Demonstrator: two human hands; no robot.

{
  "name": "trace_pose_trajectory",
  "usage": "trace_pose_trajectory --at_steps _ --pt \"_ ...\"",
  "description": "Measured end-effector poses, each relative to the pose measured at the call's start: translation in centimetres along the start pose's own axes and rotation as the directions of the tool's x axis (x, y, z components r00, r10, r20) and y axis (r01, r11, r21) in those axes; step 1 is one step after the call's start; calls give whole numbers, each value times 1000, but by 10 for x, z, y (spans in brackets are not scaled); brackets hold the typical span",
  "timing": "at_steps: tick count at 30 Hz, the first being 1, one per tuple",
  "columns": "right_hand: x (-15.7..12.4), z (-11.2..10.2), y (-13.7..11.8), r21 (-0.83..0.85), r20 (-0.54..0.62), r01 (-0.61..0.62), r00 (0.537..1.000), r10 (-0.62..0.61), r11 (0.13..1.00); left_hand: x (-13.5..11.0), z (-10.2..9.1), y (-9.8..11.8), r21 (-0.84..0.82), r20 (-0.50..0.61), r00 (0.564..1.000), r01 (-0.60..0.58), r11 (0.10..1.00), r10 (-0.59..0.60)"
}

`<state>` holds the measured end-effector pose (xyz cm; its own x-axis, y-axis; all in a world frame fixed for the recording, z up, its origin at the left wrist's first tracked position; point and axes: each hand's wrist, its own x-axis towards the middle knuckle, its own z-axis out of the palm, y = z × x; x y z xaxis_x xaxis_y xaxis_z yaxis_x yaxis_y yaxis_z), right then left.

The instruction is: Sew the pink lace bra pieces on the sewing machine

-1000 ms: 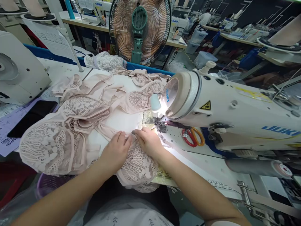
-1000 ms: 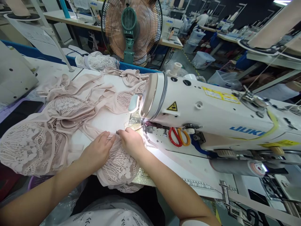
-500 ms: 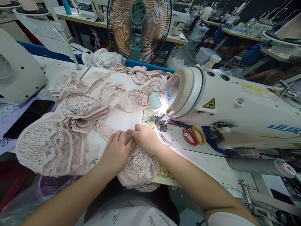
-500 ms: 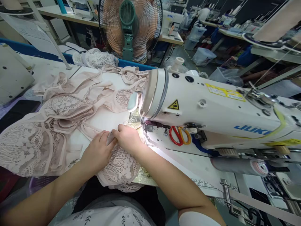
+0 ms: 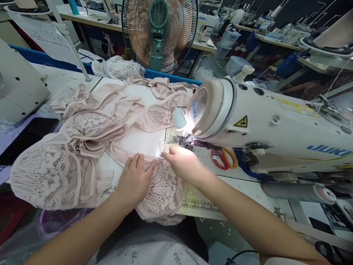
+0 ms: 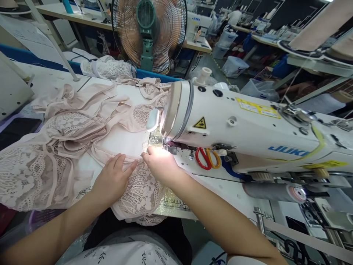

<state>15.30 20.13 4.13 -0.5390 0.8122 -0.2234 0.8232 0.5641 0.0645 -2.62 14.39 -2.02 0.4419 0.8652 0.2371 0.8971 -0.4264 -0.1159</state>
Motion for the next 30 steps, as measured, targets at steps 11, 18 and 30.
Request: trace_pose_trajectory --at_steps 11,18,30 --pt "25 17 -17 115 -96 73 993 -62 991 0 -2 1 14 9 1000 5 1000 -6" --pt "3 -2 -8 75 -34 -25 999 28 997 -1 0 2 21 -10 1000 16 1000 -16" --pt "-2 36 -12 530 -212 6 969 125 848 6 5 -23 38 -172 936 -305 952 307"
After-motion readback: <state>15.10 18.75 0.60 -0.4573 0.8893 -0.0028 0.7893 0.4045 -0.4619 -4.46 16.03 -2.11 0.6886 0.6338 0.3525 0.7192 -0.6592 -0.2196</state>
